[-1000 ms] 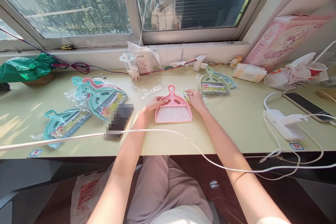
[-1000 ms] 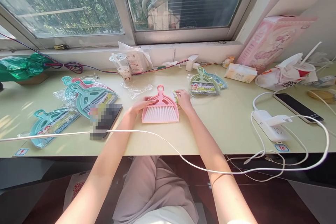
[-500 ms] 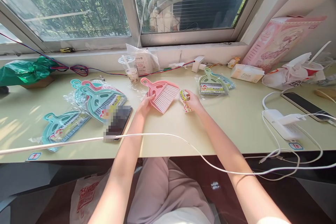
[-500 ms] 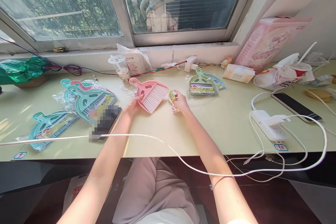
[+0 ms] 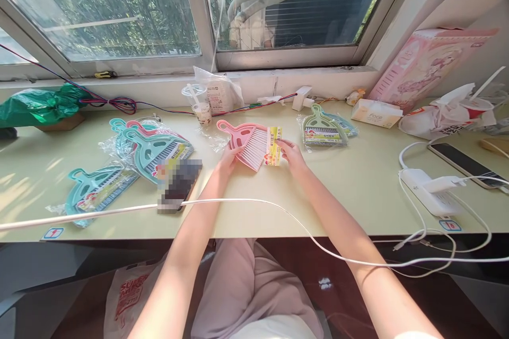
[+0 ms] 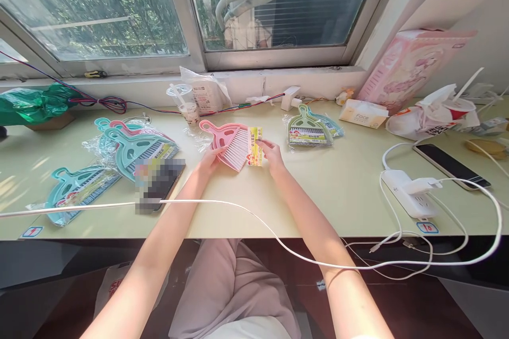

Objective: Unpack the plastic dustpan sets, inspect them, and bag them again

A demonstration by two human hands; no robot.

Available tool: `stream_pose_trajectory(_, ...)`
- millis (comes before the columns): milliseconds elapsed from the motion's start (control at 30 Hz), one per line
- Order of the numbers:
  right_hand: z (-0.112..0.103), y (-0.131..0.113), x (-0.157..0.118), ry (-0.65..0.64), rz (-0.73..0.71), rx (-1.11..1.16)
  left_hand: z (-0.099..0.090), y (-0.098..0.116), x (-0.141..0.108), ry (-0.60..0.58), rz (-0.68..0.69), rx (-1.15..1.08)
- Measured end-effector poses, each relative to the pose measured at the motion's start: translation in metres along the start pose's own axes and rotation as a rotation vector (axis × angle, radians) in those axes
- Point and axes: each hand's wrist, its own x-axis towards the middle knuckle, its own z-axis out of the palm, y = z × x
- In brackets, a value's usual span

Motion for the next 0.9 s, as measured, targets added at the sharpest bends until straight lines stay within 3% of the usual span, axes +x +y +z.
stream_pose_trajectory(133,0.004,-0.006,-0.005,-0.131,0.038,0.16,0.006,0.003,-0.005,-0.084,-0.008,0.025)
stream_pose_trajectory(267,0.009,-0.001,-0.005,0.014,-0.028,0.253,0.011,0.003,-0.011,-0.07,-0.054,0.091)
stream_pose_trajectory(400,0.014,0.006,-0.006,0.139,-0.056,0.137,0.017,0.0,-0.014,-0.104,-0.052,0.126)
stream_pose_trajectory(667,0.013,0.011,-0.006,0.21,-0.093,0.03,0.025,-0.002,-0.015,-0.174,0.014,0.171)
stream_pose_trajectory(900,0.008,0.018,0.001,0.32,-0.181,-0.258,0.023,-0.005,-0.012,-0.168,0.065,0.174)
